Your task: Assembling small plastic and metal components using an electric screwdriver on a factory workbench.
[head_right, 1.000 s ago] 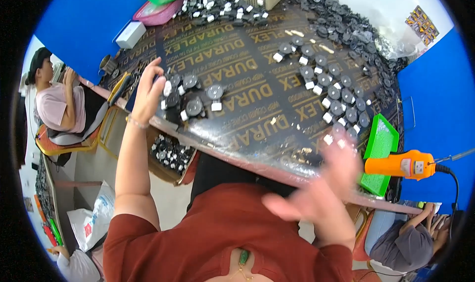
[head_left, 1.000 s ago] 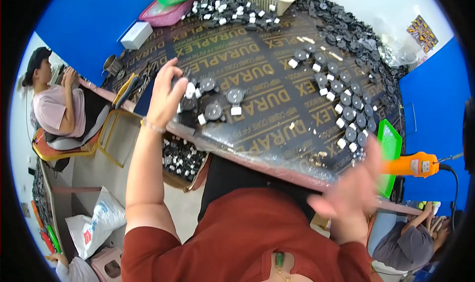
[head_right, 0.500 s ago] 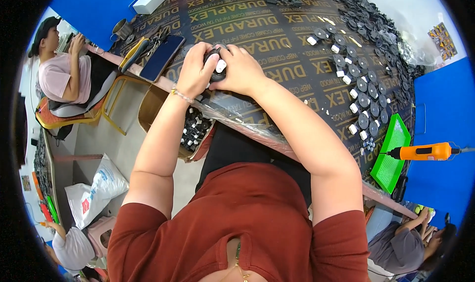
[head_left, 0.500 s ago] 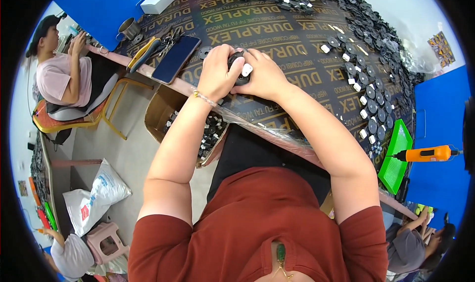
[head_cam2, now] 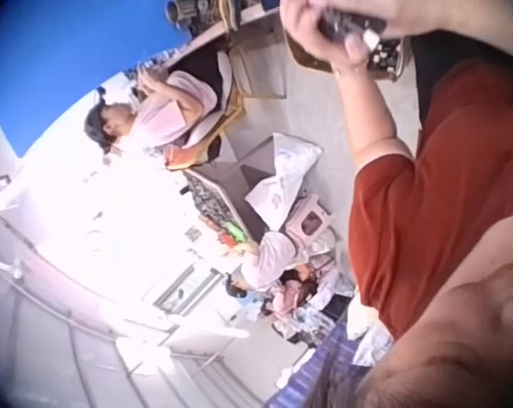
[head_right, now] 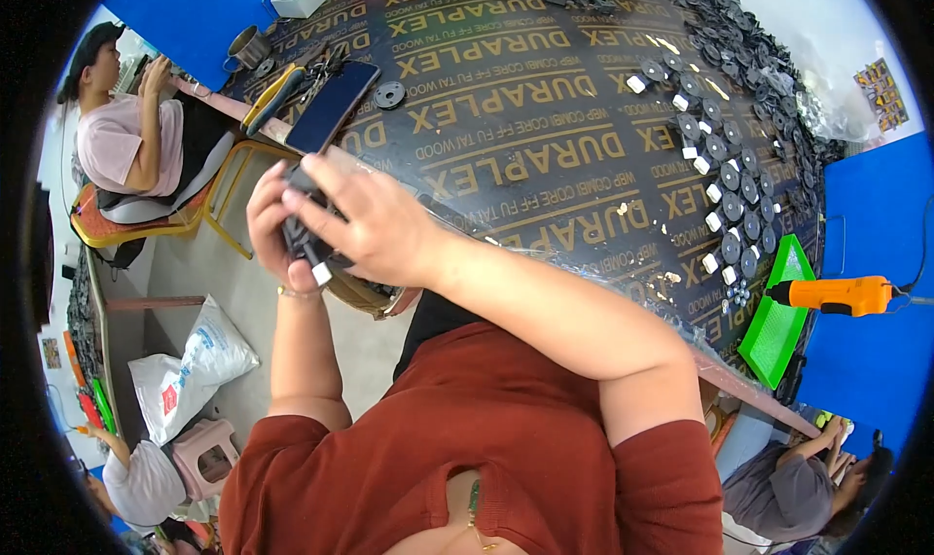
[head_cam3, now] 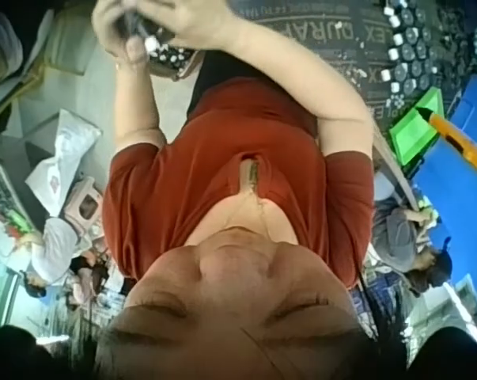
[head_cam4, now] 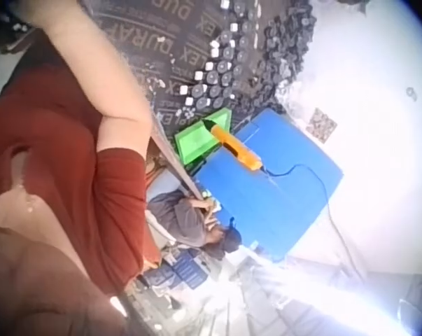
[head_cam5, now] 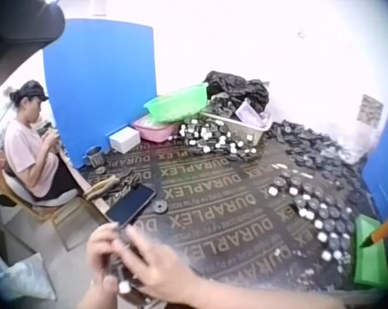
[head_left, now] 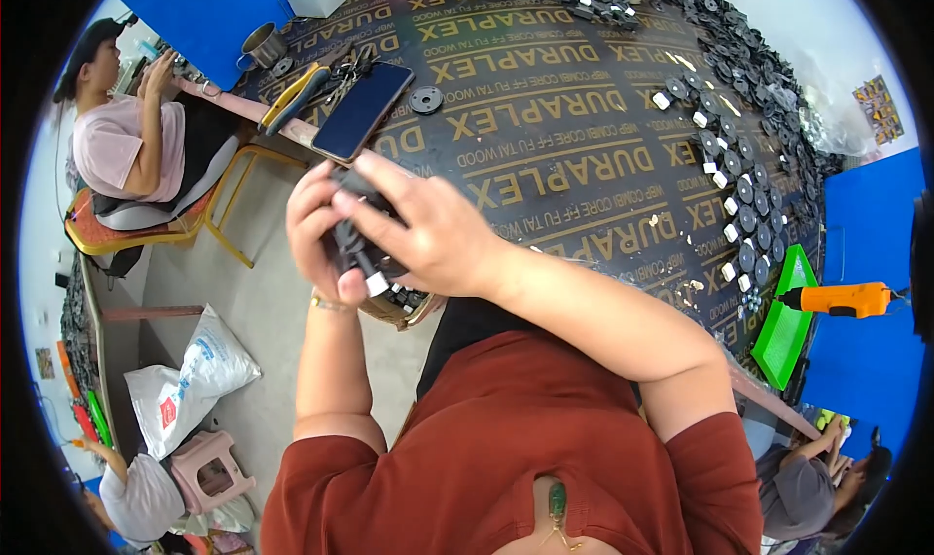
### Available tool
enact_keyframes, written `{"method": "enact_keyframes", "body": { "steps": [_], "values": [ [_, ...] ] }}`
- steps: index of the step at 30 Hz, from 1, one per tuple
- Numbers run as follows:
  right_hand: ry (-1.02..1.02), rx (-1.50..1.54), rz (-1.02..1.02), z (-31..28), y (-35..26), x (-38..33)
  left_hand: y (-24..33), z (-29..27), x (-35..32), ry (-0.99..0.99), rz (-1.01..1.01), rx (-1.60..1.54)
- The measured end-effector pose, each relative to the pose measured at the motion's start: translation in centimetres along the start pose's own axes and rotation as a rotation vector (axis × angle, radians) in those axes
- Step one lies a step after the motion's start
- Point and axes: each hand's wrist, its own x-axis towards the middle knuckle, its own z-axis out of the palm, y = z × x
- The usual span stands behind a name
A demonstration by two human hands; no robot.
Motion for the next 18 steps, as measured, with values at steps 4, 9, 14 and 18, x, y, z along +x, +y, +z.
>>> {"method": "enact_keyframes", "body": {
  "steps": [4,9,14,18],
  "values": [
    [-0.466,-0.093,0.148,2.6,-0.8,-0.2,-2.9,-4.8,-5.9,-0.078,-0.132,0.254],
    [-0.262,0.017,0.165,-6.2,-0.8,0.5,-5.0,-6.4,-10.0,-0.207,-0.416,0.385],
    [-0.047,-0.572,0.105,-26.6,-9.2,-3.3,-3.0,-2.5,-2.8,0.026,-0.243,0.36],
    [0.639,-1.416,-0.141,-38.5,-13.8,-11.9,0.3,5.3,4.3,-0.034,0.046,0.16]
  ]
}}
